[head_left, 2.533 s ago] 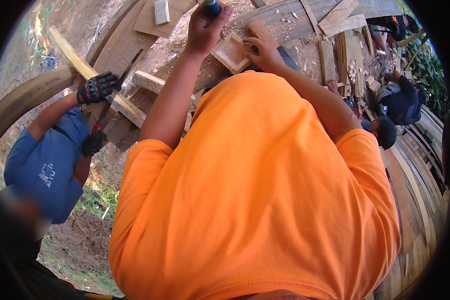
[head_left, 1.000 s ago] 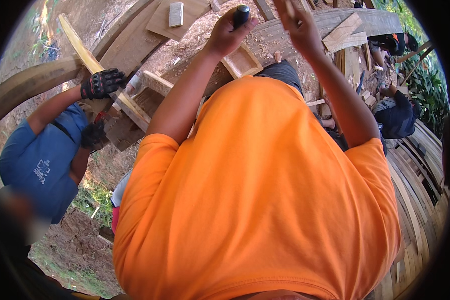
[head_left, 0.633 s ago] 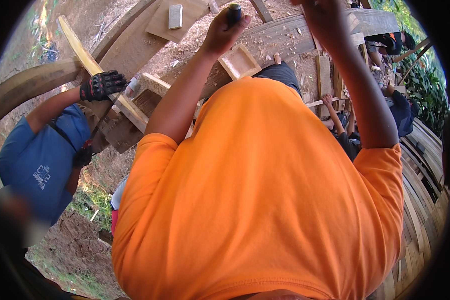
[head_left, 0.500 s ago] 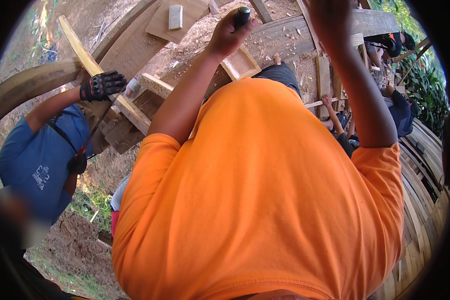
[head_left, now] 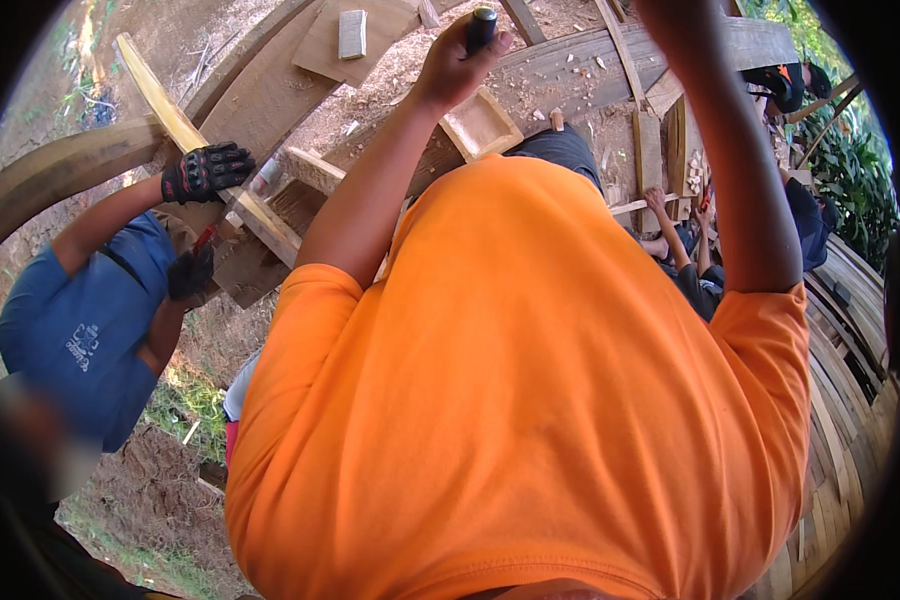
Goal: The person carves a small wooden block using a chisel, removing shavings while holding the wood by hand and with the help of an assistant.
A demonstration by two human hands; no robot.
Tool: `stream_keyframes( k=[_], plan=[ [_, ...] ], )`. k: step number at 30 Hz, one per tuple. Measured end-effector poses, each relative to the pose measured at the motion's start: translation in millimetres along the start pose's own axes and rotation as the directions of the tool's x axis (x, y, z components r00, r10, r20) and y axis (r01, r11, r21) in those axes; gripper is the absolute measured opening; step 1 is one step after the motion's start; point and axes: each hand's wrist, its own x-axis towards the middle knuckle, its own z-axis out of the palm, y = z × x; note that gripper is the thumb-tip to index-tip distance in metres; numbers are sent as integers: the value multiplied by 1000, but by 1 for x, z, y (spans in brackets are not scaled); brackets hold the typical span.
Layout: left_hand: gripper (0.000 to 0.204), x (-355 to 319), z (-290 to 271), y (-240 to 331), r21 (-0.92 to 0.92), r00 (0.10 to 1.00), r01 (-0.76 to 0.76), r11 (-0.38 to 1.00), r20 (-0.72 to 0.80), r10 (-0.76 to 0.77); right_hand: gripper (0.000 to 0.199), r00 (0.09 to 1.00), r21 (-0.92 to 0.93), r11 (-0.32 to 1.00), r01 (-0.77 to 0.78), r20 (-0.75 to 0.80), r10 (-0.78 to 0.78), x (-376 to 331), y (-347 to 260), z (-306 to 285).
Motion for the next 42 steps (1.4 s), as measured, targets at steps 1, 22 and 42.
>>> stream_keyframes(
  k=[1,22,42],
  plan=[
    [30,8,13,-6,6,999,-46,999,14,46,40,994,-53,997,48,-94,-53,7,-8,-15],
    [24,0,0,5,-122,999,-31,992,-48,25,46,927,275,896,-348,-45,373,-44,89,-8],
    [11,-40,-30,66,-560,849,-220,799,-513,-126,41,774,-167,793,-586,172,609,-242,179,76]
  ],
)
